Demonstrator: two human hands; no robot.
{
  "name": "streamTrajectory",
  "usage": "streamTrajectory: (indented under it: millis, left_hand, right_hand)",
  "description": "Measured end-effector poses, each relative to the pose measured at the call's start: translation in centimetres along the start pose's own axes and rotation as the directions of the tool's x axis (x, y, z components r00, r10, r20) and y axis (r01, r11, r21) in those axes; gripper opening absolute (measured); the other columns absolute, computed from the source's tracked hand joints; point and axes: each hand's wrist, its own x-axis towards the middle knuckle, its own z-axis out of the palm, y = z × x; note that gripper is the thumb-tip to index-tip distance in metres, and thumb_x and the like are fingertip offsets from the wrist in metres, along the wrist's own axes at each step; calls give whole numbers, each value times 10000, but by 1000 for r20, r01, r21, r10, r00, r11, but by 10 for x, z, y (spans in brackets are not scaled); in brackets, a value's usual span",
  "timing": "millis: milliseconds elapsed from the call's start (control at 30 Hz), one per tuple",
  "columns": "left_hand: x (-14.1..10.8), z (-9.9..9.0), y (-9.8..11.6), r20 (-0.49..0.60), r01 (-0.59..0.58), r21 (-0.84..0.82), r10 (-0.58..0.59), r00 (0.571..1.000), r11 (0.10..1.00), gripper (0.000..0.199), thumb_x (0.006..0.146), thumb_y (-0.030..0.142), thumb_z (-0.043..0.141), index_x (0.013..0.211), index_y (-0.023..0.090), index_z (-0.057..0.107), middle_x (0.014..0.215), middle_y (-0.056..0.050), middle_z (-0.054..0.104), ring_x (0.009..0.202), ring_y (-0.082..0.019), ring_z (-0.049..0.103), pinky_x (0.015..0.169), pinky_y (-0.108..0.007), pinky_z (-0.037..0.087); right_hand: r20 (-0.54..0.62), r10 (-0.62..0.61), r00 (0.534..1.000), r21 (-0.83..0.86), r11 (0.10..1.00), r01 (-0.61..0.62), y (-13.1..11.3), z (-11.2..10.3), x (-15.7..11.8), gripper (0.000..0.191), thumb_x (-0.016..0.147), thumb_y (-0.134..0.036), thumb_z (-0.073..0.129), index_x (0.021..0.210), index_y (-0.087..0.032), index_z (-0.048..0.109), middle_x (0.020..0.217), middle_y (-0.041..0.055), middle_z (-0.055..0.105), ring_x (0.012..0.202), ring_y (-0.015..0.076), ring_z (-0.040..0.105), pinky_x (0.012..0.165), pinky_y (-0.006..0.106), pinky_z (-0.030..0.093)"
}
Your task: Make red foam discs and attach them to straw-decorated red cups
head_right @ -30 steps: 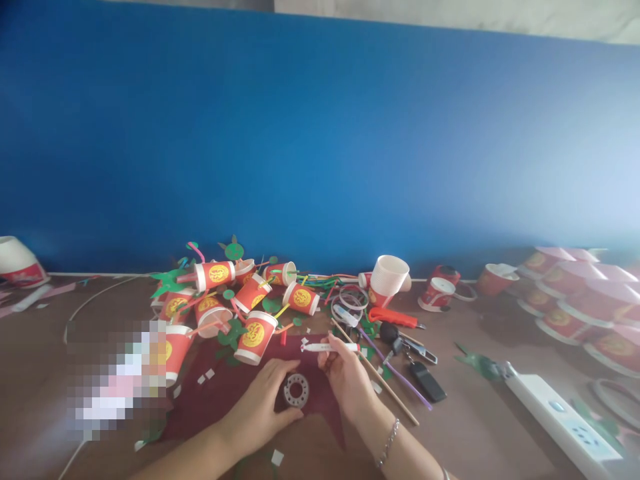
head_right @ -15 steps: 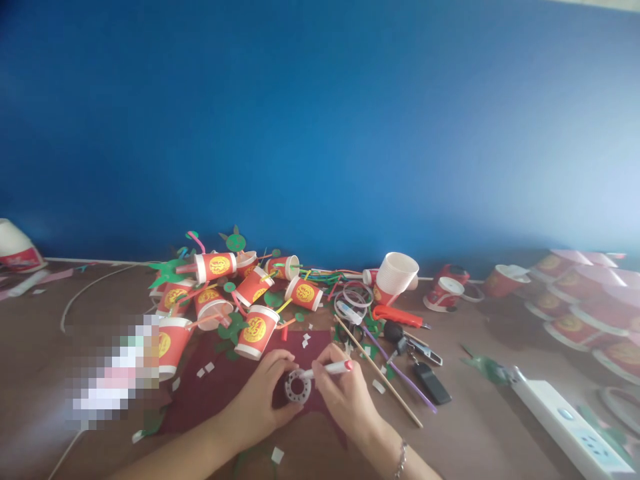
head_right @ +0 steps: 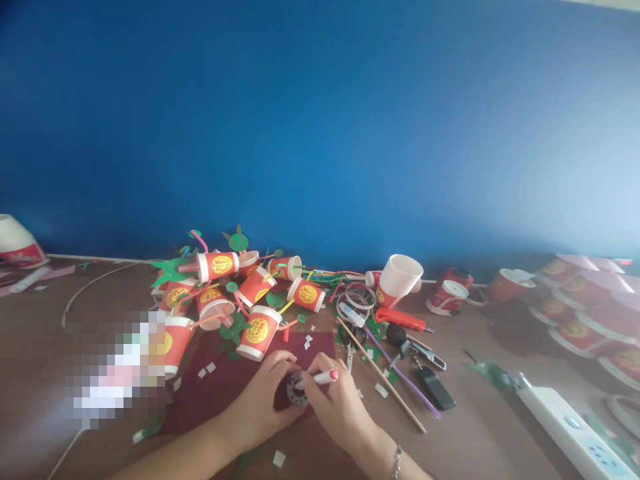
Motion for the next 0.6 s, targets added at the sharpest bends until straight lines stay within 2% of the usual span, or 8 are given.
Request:
streamTrajectory:
  millis: [200,367,500,600]
  left_hand:
    - [0,0,0,9,17,-16,-17,1000,1000,417,671,181,716,1061,189,569,1182,-90,482,1144,-245,462,1016,-358,369]
    - [1,0,1,1,13,-31,-13,1000,999,443,644,144,713,1062,189,574,1168,-89,486,1128,-247,474,1013,-358,375]
    - [3,-1,2,-14,-5,-11,5,1000,1000,454,622,120,706,1053,187,583,1138,-96,503,1116,-263,480,1012,-377,379]
    - [4,0,1,-48,-29,17,30,998,999,483,603,101,711,1059,185,573,1109,-95,513,1092,-265,491,996,-387,394]
  right_hand:
    - [94,67,993,89,993,-75,0,1,4,233,850,-318,464,645,-206,457,599,-31,455,586,141,429,554,259,334]
    - [174,115,978,160,977,-144,-7,-6,19,192,781,-252,500,609,-204,431,520,-62,418,512,106,382,495,232,295]
    - [205,120,971,16,992,-126,-19,-10,31,258,714,-180,527,490,-193,399,420,-69,353,436,78,284,435,236,206]
    - [177,43,983,-180,984,-10,-24,-9,35,366,693,-174,562,407,-196,336,360,-64,302,379,70,232,426,263,164]
